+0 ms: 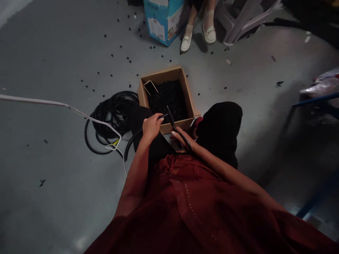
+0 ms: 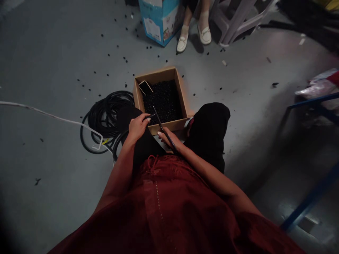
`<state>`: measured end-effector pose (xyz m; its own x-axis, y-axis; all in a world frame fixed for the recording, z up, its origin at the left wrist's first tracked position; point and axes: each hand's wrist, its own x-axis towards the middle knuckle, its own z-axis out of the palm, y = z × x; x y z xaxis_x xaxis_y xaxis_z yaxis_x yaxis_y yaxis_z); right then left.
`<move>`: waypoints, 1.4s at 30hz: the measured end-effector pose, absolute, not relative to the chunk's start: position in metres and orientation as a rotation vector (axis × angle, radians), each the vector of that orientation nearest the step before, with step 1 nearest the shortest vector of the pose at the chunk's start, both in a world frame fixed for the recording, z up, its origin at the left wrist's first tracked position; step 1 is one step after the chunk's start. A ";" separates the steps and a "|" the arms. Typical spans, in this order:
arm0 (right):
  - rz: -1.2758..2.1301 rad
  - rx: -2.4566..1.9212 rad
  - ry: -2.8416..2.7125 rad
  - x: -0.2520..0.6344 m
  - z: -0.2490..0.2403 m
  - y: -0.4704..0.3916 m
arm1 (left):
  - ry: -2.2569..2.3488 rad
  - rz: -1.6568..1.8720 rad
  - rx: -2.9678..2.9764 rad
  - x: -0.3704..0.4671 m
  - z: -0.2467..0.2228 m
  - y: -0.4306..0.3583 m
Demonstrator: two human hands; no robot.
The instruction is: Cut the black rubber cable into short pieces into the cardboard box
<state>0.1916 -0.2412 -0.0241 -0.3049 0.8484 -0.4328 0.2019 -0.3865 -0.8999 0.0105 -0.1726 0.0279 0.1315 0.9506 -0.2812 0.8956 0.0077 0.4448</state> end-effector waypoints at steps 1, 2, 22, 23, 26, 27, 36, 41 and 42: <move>1.737 -1.443 -1.343 0.191 -0.024 -0.241 | 1.772 0.139 1.891 0.011 0.028 -0.173; 1.738 -1.436 -1.346 0.190 -0.024 -0.240 | 1.772 0.141 1.888 0.011 0.028 -0.173; 1.745 -1.432 -1.420 0.187 -0.029 -0.234 | 1.708 0.097 1.933 0.009 0.029 -0.172; 1.746 -1.434 -1.434 0.188 -0.029 -0.234 | 1.699 0.087 1.943 0.009 0.029 -0.172; 1.714 -1.439 -1.482 0.190 -0.028 -0.231 | 1.696 0.072 1.961 0.011 0.029 -0.173; 1.694 -1.436 -1.496 0.191 -0.028 -0.231 | 1.700 0.070 1.959 0.011 0.030 -0.174; 1.719 -1.366 -1.435 0.186 -0.028 -0.225 | 1.691 0.056 1.964 0.011 0.031 -0.173; 1.661 -1.443 -1.477 0.187 -0.032 -0.223 | 1.704 0.005 1.995 0.011 0.029 -0.173; 1.649 -1.472 -1.481 0.187 -0.034 -0.223 | 1.710 0.002 1.994 0.011 0.028 -0.173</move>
